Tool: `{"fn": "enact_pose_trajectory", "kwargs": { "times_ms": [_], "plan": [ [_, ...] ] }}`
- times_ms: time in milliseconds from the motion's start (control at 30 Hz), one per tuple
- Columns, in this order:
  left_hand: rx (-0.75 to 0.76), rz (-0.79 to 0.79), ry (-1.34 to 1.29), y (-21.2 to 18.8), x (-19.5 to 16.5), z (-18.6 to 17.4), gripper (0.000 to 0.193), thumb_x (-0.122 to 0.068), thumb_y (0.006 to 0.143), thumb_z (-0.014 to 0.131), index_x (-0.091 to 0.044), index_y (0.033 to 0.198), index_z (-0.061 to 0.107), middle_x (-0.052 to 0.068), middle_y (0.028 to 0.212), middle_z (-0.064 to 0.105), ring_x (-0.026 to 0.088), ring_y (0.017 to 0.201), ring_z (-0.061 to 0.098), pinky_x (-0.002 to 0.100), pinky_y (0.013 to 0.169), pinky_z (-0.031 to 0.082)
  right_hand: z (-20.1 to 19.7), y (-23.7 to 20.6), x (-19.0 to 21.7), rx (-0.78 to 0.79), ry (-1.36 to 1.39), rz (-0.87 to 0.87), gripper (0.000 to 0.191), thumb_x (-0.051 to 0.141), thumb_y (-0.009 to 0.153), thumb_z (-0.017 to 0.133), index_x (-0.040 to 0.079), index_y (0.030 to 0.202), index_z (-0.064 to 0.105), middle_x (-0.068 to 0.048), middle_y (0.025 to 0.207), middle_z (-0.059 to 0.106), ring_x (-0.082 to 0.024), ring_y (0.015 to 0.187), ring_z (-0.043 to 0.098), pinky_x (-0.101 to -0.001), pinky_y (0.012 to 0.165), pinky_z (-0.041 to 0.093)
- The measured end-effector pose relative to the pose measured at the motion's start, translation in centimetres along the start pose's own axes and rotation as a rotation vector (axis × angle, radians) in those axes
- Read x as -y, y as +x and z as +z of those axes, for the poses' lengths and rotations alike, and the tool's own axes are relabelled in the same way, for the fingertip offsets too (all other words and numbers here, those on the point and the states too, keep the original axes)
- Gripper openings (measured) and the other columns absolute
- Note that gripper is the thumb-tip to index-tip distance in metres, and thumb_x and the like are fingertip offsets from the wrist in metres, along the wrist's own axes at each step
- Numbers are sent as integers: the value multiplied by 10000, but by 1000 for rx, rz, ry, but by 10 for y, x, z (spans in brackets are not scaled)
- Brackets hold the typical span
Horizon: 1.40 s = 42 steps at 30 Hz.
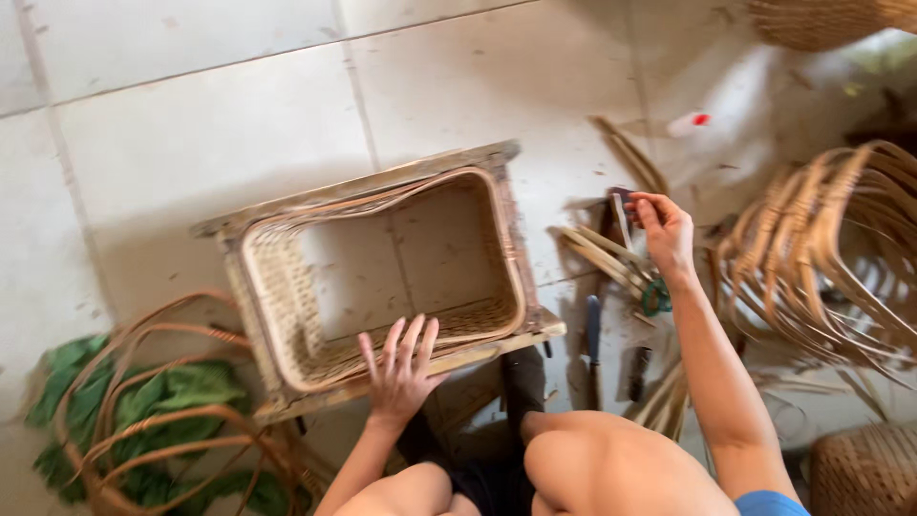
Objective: The person assembles a rectangular woven basket by fitting a pre-woven body into a wooden mold, then inserting and securing bamboo strips along the rim and across the interior. They use a hammer to tap the strips into place and a knife to trim excess material.
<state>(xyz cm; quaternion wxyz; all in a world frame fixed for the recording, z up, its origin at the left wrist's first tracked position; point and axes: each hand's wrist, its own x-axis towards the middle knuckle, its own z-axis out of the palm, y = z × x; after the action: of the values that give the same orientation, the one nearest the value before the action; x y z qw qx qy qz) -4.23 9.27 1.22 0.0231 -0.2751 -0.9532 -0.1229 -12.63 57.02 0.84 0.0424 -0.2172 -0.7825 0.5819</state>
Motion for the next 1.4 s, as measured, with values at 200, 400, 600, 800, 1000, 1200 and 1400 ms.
{"fn": "enact_pose_trajectory", "kwargs": {
  "times_ms": [200,400,600,800,1000,1200,1400],
  "plan": [
    [-119,219,126,-10,53,30,830,-773,813,663,-249,1452,581,-18,1337,567,262,1369,461,809,1131,95,-78,-9,-58,-185,-842,-63,295,217,951,722,45,1189,693,-142,1064,754,-335,992,708,-466,883,543],
    [96,285,276,36,122,-18,788,-666,693,746,-304,1368,562,-11,1348,536,293,1360,455,844,1070,119,-79,3,-57,-25,-1054,443,390,404,916,763,133,1194,727,-181,1108,750,-405,1090,690,-532,936,540],
    [625,218,260,97,108,-81,970,-455,673,881,-280,1520,442,87,1536,420,309,1372,409,660,1165,230,-71,11,-44,132,-1133,379,510,351,818,808,96,1242,684,-261,1226,693,-462,1145,655,-548,959,532],
    [756,72,-148,125,12,-47,792,-546,827,785,-11,1344,514,206,1180,671,364,1151,614,493,1013,480,-63,-15,-30,-22,-953,253,514,308,886,742,17,1293,623,-337,1220,665,-519,1154,618,-574,971,504],
    [277,-201,-171,103,-39,18,644,-513,735,833,27,986,589,199,916,720,341,883,708,446,805,573,-61,-52,-18,-157,-865,313,514,322,930,726,31,1324,572,-310,1203,690,-491,1152,640,-563,979,501],
    [406,-196,-149,40,-89,42,645,-518,729,841,2,1019,594,160,885,729,323,852,717,432,767,576,-75,-64,-33,-227,-580,137,484,356,857,795,49,1205,657,-150,1046,768,-302,985,738,-448,890,573],
    [420,-140,-203,25,-124,39,582,-584,804,764,-47,1008,668,151,931,762,310,931,741,419,800,580,-108,-67,-1,-65,-730,200,388,281,844,886,112,1181,794,-120,1045,772,-228,919,719,-385,846,552]
  ]
}}
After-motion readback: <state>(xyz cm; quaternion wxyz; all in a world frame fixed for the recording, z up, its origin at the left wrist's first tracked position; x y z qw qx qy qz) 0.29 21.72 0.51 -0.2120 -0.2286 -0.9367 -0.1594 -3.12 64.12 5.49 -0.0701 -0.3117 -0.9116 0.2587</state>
